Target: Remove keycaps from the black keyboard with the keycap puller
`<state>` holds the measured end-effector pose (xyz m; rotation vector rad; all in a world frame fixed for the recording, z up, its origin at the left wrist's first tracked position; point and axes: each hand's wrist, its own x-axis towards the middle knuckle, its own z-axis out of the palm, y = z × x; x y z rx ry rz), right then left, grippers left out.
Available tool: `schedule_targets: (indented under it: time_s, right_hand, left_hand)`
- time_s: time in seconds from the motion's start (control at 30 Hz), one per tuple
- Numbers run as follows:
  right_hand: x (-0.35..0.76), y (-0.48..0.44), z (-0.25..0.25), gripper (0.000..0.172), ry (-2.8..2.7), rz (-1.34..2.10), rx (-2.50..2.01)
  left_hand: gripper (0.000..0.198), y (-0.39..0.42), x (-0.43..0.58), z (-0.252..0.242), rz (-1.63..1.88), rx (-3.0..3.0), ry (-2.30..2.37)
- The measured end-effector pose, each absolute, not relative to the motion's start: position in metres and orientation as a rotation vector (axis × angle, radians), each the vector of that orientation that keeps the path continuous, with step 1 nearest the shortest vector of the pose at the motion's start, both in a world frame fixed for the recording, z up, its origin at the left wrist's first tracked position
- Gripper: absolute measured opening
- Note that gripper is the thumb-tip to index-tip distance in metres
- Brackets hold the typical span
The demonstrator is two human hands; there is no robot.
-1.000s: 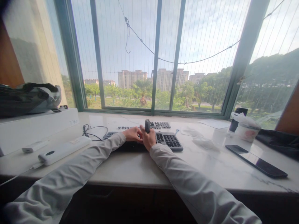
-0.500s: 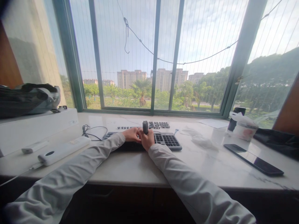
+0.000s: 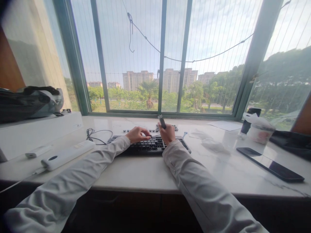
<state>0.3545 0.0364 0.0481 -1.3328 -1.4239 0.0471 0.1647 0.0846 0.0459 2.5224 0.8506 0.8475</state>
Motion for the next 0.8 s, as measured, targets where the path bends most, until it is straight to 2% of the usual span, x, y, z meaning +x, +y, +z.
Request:
schedule_targets:
  time_s: [0.07,0.13,0.43,0.7,0.8]
  right_hand:
    - [0.356,0.034,0.047,0.038,-1.600,-0.199,-1.515]
    - [0.354,0.032,0.046,0.032,-1.722,-0.287,-1.638]
    - [0.351,0.034,0.040,0.026,-1.947,-0.280,-1.649]
    - [0.375,0.032,0.060,0.032,-1.673,-0.443,-2.004]
    - [0.392,0.034,0.064,0.031,-1.576,-0.403,-2.113]
  left_hand:
    - [0.029,0.083,0.164,0.046,0.975,2.571,0.889]
    - [0.027,0.081,0.163,0.047,1.053,2.623,0.949]
    - [0.025,0.072,0.164,0.048,1.061,2.732,1.194]
    - [0.027,0.076,0.162,0.048,1.035,2.766,1.407]
    - [0.026,0.079,0.160,0.048,1.003,2.746,1.504]
